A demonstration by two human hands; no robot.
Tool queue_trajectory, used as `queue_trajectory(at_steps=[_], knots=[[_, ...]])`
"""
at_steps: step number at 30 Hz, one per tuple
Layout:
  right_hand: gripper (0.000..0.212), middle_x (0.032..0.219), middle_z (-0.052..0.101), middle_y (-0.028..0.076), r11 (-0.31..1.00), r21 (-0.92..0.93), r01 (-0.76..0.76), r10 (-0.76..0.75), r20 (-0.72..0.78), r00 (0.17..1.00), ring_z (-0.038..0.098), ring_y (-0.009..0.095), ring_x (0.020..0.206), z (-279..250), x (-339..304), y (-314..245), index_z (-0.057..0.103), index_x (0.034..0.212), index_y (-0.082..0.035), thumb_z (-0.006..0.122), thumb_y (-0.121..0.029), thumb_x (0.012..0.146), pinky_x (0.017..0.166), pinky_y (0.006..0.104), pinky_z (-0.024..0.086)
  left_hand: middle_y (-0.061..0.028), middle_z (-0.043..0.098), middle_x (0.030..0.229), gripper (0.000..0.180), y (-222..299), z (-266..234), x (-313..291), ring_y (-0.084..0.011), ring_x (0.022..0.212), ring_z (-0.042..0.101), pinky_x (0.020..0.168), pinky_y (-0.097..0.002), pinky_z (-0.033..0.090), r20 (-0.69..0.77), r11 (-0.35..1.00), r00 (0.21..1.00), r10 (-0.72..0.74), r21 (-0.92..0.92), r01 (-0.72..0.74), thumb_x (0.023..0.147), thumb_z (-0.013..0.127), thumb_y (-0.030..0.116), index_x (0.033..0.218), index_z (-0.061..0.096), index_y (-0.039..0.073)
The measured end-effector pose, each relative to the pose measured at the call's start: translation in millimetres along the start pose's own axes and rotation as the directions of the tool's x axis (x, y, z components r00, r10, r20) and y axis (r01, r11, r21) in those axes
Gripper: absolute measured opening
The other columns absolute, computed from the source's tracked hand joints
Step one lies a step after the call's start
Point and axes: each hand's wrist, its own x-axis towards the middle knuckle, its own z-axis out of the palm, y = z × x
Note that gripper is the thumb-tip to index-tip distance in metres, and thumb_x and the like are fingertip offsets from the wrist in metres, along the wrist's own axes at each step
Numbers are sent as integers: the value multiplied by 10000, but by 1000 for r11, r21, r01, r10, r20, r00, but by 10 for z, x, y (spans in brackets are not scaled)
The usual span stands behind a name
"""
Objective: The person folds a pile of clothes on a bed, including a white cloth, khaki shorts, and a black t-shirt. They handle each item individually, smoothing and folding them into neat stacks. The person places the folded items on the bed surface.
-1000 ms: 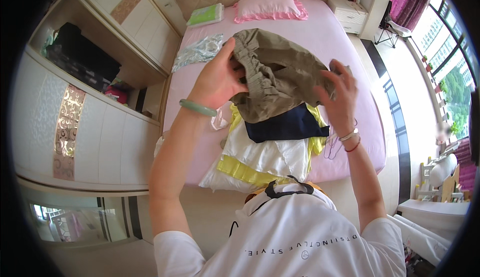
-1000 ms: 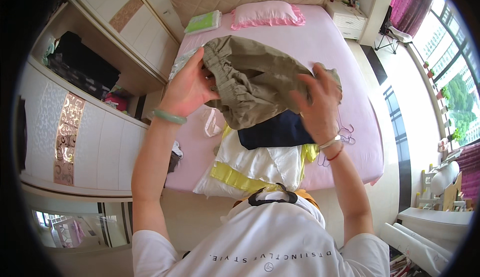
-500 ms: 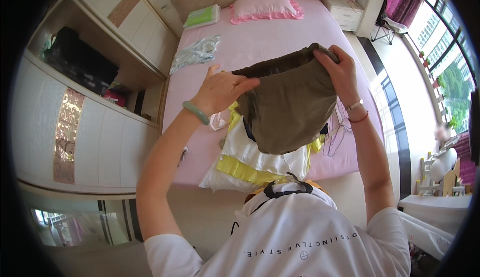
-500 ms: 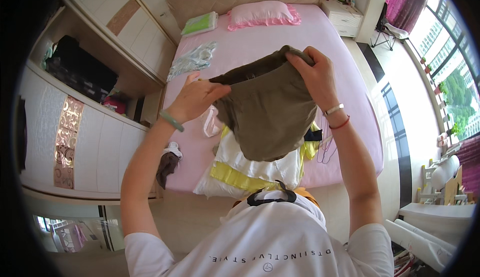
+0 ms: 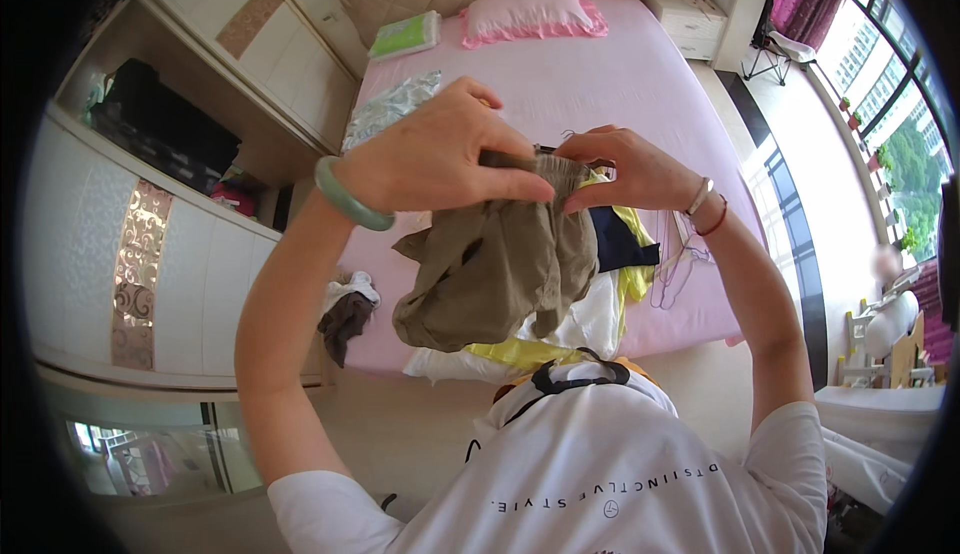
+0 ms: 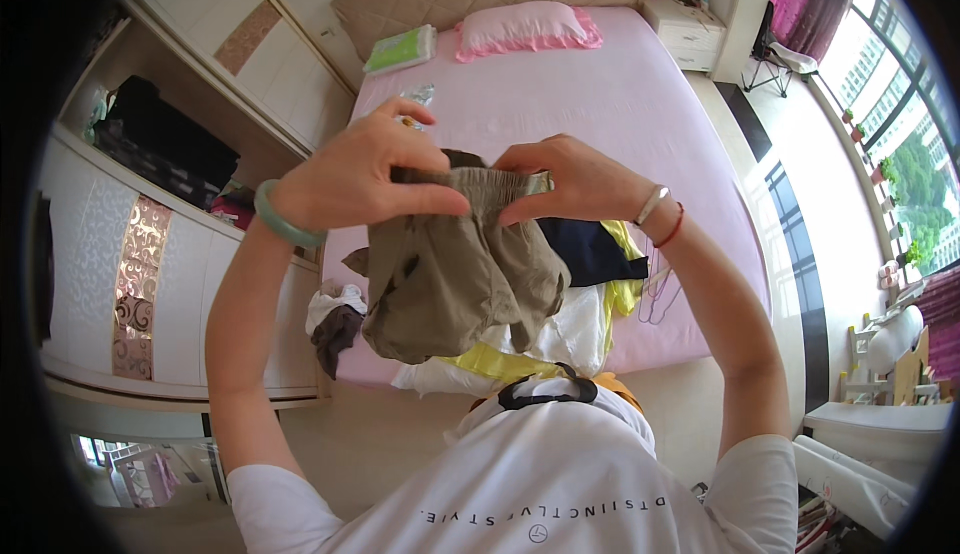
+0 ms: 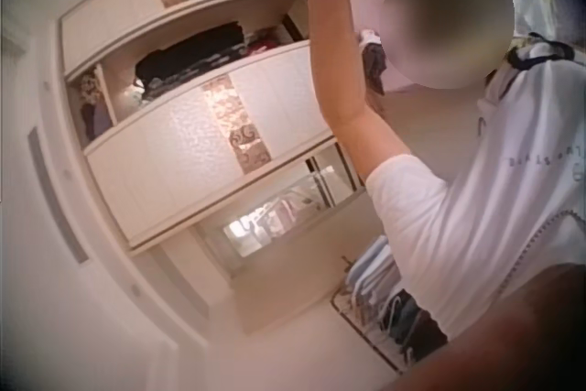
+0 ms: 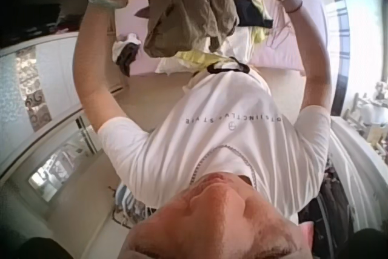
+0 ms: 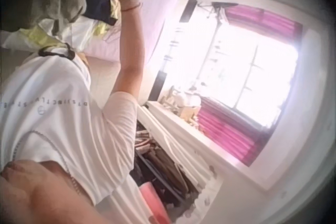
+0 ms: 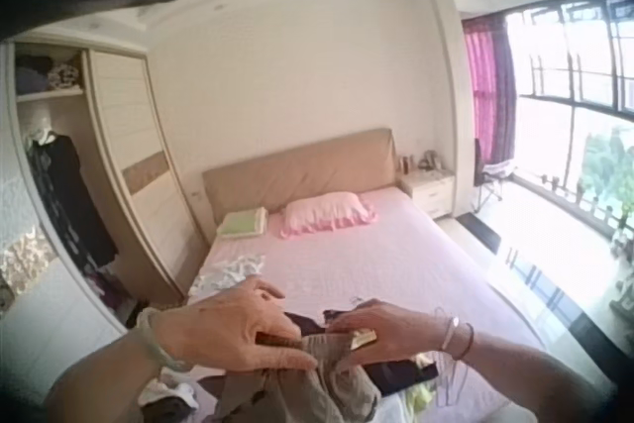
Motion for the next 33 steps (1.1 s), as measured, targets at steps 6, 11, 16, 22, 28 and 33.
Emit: queue_trajectory(at_steps=[6, 11, 16, 22, 28, 33], knots=[[169, 948, 666, 91, 926, -372, 68, -315, -660, 682, 614, 280, 882, 125, 47, -308, 659, 959, -61, 693, -25, 797, 770, 370, 486, 48, 668, 791, 291, -340, 53, -161, -3, 690, 545, 609, -190, 457, -201, 681, 801, -564, -662, 312, 911, 680, 273, 900, 730, -14], [111, 819, 605, 95, 978, -37, 206, -208, -300, 931, 627, 231, 815, 645, 69, -428, 627, 945, -24, 584, -27, 843, 698, 356, 499, 27, 599, 610, 359, -291, 141, -55, -54, 563, 481, 515, -280, 387, -316, 782, 787, -529, -543, 308, 900, 670, 365, 816, 727, 20], [67, 751, 578, 16, 552, -826, 119, -161, 35, 986, 544, 174, 918, 644, -23, -151, 616, 816, -90, 591, -125, 764, 801, 328, 426, -118, 598, 582, 363, -205, 268, 5, -262, 537, 581, 515, -393, 426, -577, 844, 794, -191, 316, 433, 898, 640, 396, 814, 701, 48], [88, 778, 603, 23, 741, -652, 163, -335, -149, 930, 565, 184, 942, 159, -195, -513, 601, 747, -90, 674, -140, 741, 981, 388, 366, -152, 544, 554, 400, -512, 267, -101, -295, 551, 573, 521, -380, 439, -587, 809, 730, -351, 203, 552, 881, 633, 433, 761, 681, 55], [133, 828, 617, 59, 907, -417, 58, -204, -315, 927, 572, 228, 957, 116, -207, -213, 604, 804, -77, 707, -117, 730, 996, 393, 352, -10, 572, 577, 453, -735, 222, 1, -81, 576, 518, 551, -288, 429, -313, 703, 671, -672, -557, 443, 898, 645, 452, 763, 709, 24], [252, 772, 606, 27, 912, -377, -160, -51, -493, 868, 573, 227, 772, 343, -280, -330, 602, 826, -91, 747, -292, 781, 803, 354, 409, 33, 630, 759, 436, -548, 187, 131, -50, 674, 530, 604, -243, 437, -225, 520, 683, -695, -814, 260, 908, 647, 427, 874, 713, -3]])
